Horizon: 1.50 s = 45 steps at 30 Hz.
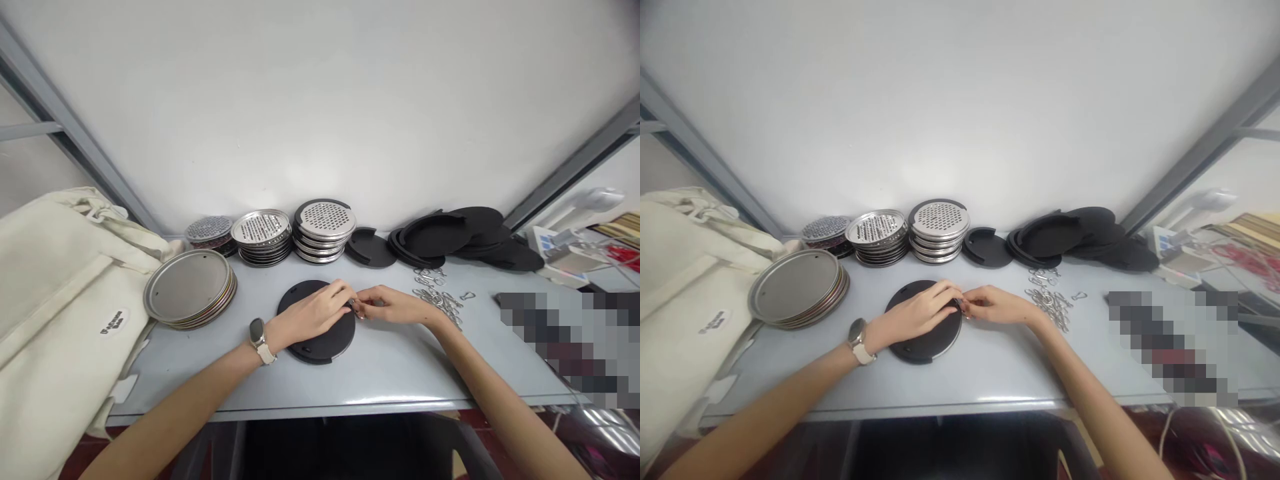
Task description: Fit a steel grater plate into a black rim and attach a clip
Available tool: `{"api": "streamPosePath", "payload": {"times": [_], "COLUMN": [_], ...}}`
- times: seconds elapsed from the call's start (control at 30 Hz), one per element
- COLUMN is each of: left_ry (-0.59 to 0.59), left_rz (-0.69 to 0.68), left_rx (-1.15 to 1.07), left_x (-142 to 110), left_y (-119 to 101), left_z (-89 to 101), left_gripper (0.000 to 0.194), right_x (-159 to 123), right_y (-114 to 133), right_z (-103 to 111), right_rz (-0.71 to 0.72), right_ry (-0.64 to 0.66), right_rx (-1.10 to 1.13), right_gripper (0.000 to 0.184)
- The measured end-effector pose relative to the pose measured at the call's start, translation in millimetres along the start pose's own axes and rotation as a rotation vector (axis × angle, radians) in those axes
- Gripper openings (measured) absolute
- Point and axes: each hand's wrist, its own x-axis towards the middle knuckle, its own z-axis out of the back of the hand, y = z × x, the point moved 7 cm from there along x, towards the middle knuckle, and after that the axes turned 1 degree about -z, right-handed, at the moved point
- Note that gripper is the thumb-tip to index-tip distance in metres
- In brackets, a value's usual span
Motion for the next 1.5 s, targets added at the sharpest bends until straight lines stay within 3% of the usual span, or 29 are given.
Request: {"api": "streamPosePath", "payload": {"times": [0.73,1.17,1.5], "left_ry": [-0.005,-0.003,-0.068], "left_rz": [0.0,-0.008,-0.007], "left_rx": [0.0,0.04,0.15], "left_x": [-0.5,-0.8,1.0], "left_y": [0.3,-0.4,0.6], "left_z": [0.4,0.5,3.5], "left_gripper": [0.019,0.019,0.018], "right_x": [0.2,0.5,0.0], "right_y": [1.5,-0.4,-4.7], "right_z": [0.6,0.1,2.1], "right_rz": [-0.009,-0.019,-0.043], "right_ry": [-0.011,-0.016,-0.035], "right_rx": [0.029,0.028,-0.044], "right_gripper": [0.017,0.026,0.039]}}
